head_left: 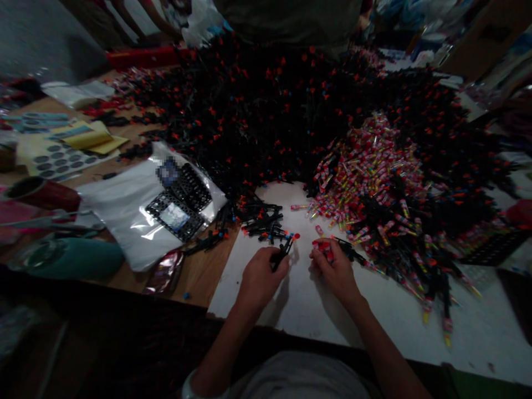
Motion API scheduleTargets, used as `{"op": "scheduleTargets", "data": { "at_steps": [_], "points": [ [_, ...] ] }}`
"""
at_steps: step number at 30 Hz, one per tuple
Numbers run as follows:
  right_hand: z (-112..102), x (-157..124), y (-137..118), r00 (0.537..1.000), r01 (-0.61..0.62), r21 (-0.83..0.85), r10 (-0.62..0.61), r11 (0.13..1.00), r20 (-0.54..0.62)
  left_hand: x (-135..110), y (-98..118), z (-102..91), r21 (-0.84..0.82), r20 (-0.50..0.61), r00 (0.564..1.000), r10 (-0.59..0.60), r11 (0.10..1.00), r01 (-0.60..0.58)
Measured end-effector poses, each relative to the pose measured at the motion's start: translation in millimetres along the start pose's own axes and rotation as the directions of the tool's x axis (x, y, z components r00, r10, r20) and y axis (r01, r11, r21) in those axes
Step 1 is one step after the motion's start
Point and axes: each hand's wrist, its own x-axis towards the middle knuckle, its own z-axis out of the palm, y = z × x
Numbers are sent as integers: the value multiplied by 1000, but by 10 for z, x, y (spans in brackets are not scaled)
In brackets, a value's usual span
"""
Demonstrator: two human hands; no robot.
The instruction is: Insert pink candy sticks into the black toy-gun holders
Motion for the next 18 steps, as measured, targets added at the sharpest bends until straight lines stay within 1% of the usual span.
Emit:
{"op": "scheduleTargets", "data": {
  "at_steps": [1, 2, 3, 4, 6, 8, 10, 12, 14, 18],
  "points": [
    [22, -37, -11, 999, -46, 46, 45, 998, 23, -19, 12, 7, -183, 53, 997, -61, 981, 69],
    [49, -61, -22, 996, -79, 80, 75, 994, 43, -39, 26, 21, -348, 120, 987, -107, 927, 143],
    [76, -72, -33, 995, -95, 103, 90, 990, 54, -60, 42, 41, -478, 192, 972, -132, 853, 210],
    [97, -71, -45, 995, -94, 114, 88, 989, 52, -81, 58, 66, -571, 256, 956, -140, 777, 266],
    [106, -42, -72, 997, -70, 115, 67, 991, 29, -120, 89, 120, -677, 345, 929, -133, 650, 345],
    [63, -8, -100, 998, -57, 107, 54, 993, 25, -145, 115, 164, -751, 388, 914, -120, 533, 389],
    [-10, -2, -122, 998, -51, 90, 46, 995, 51, -153, 138, 189, -815, 382, 914, -139, 416, 404],
    [-73, -42, -128, 997, -46, 66, 42, 997, 66, -149, 163, 205, -863, 340, 923, -181, 331, 383],
    [-96, -118, -115, 995, -82, 65, 78, 995, 58, -143, 191, 232, -890, 286, 932, -222, 300, 345],
    [-22, -257, -62, 979, -201, 135, 197, 970, 44, -160, 240, 352, -913, 209, 944, -255, 294, 282]
  ]
}}
